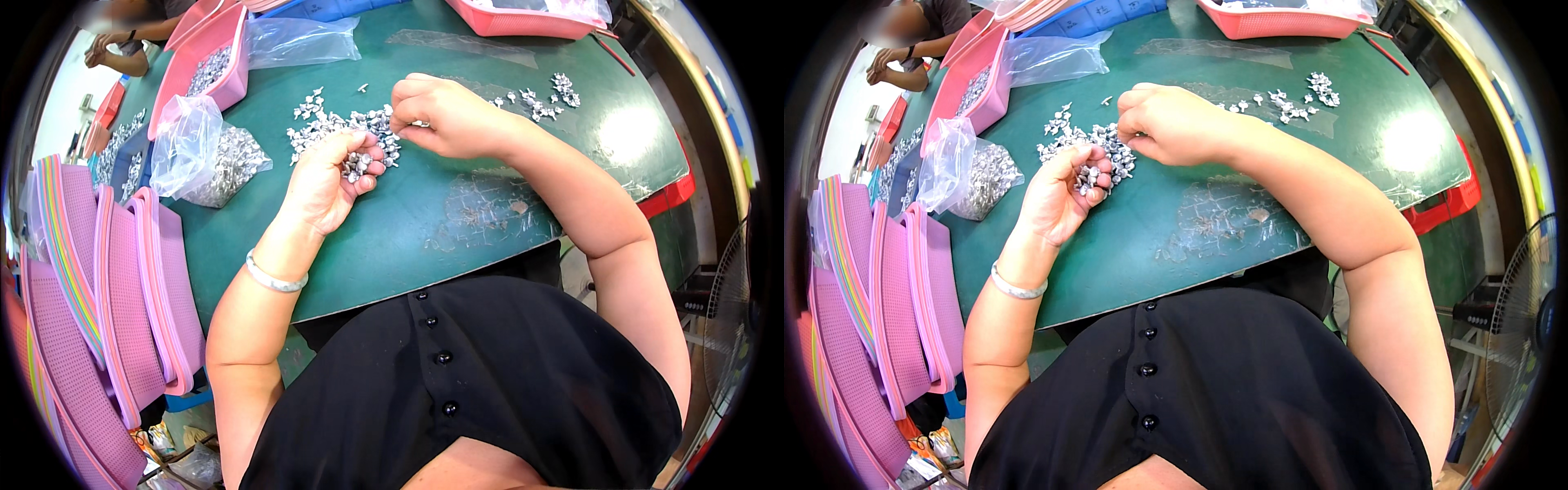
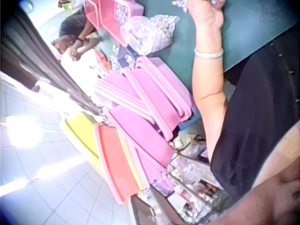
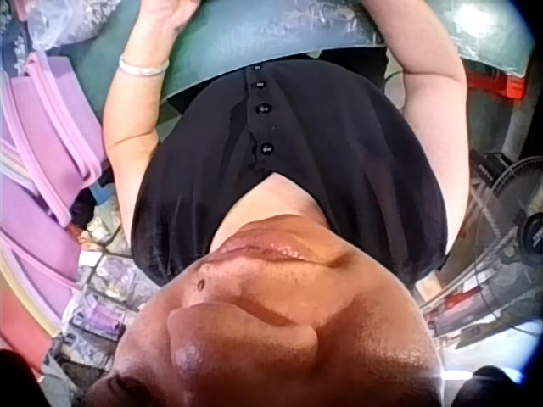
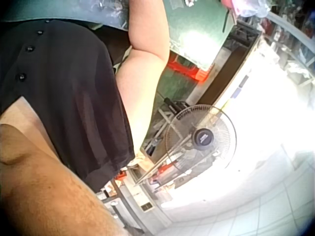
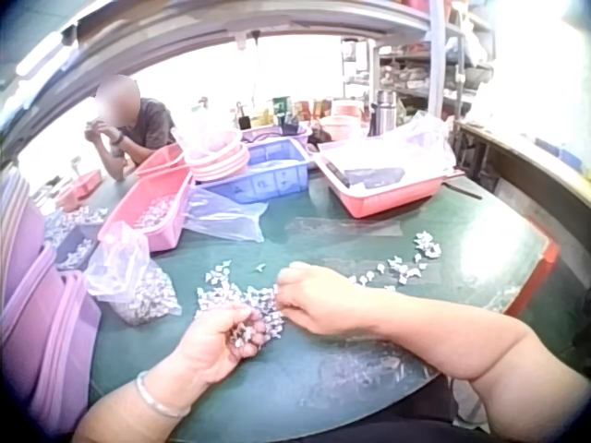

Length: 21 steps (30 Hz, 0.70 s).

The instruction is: The person sorts small metal components by hand on a green workbench, picking them from a central pile and moving them into separate smaller groups or bins.

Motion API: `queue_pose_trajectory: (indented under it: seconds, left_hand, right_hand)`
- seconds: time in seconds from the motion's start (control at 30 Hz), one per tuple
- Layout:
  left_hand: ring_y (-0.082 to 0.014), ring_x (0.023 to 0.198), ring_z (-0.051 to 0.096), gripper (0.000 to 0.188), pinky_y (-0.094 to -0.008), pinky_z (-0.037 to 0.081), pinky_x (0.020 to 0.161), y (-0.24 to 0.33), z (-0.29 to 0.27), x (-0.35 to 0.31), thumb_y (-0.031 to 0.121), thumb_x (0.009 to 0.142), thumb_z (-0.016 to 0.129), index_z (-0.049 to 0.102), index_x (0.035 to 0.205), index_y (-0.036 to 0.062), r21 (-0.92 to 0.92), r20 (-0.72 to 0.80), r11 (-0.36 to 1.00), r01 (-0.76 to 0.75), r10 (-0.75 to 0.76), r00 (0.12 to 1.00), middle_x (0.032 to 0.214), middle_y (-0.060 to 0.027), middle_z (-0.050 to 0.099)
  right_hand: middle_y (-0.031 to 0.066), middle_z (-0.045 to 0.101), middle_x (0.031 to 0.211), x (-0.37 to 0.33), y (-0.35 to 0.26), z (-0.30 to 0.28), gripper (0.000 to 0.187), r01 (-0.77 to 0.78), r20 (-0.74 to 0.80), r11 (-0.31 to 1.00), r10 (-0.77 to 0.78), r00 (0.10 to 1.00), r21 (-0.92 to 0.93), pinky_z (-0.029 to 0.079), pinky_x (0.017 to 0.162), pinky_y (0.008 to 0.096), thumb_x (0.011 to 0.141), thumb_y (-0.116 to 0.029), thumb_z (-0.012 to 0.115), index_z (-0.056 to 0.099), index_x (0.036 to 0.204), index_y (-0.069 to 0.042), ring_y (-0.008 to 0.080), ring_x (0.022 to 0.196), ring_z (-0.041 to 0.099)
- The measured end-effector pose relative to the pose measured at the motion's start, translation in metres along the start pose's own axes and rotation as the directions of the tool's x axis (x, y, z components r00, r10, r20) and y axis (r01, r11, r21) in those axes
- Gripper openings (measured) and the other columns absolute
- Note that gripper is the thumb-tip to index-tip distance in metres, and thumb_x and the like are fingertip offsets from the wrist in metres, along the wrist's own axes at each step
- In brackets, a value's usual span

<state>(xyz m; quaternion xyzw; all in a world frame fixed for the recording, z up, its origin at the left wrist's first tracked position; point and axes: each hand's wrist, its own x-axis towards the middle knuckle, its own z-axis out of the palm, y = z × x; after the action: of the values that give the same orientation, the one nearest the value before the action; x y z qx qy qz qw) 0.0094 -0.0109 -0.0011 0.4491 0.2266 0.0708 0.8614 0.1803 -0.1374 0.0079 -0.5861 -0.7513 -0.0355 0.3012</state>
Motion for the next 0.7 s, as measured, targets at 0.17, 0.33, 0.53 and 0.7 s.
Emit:
queue_pose_trajectory:
  seconds: [0.17,0.33,0.53,0.7]
  left_hand:
    - [-0.0159,0.063,0.058,0.016,-0.0231,0.045,0.050,0.002,0.008,-0.006,0.015,0.087,0.052,0.057,0.089,-0.0004,0.091,-0.022,0.995,0.035,-0.033,0.999,0.077,-0.0088,0.060]
    - [-0.0153,0.062,0.058,0.017,-0.0230,0.045,0.049,0.003,0.010,-0.007,0.016,0.088,0.053,0.059,0.088,0.0002,0.140,0.013,0.986,0.091,-0.094,0.995,0.076,-0.0078,0.060]
    - [-0.0143,0.063,0.057,0.011,-0.0210,0.043,0.048,0.000,0.007,-0.007,0.013,0.088,0.054,0.058,0.087,0.0026,0.133,0.063,0.987,0.085,-0.094,0.994,0.077,-0.0066,0.059]
    - [-0.0135,0.064,0.056,0.009,-0.0200,0.043,0.048,-0.001,0.008,-0.006,0.012,0.088,0.055,0.058,0.087,0.0036,0.145,0.038,0.986,0.078,-0.085,0.996,0.077,-0.0059,0.059]
  right_hand:
    - [0.0061,0.053,0.081,0.003,-0.008,-0.008,0.008,0.105,-0.048,0.994,-0.103,0.994,0.037,0.044,0.068,0.0351,0.072,-0.003,0.064,0.060,0.079,-0.003,0.0257,0.080,0.052]
    - [0.0063,0.054,0.082,0.005,-0.013,-0.009,0.010,0.143,-0.063,0.989,-0.141,0.988,0.035,0.044,0.067,0.0350,0.071,-0.003,0.065,0.060,0.079,-0.003,0.0256,0.079,0.053]
    - [0.0069,0.055,0.084,0.005,-0.015,-0.009,0.012,0.138,-0.058,0.990,-0.136,0.989,0.038,0.045,0.069,0.0350,0.071,-0.002,0.064,0.061,0.082,-0.003,0.0264,0.081,0.053]
    - [0.0078,0.056,0.086,0.002,-0.008,-0.010,0.012,0.074,-0.095,0.997,-0.071,0.993,0.035,0.045,0.071,0.0354,0.072,-0.001,0.063,0.062,0.084,-0.002,0.0272,0.084,0.054]
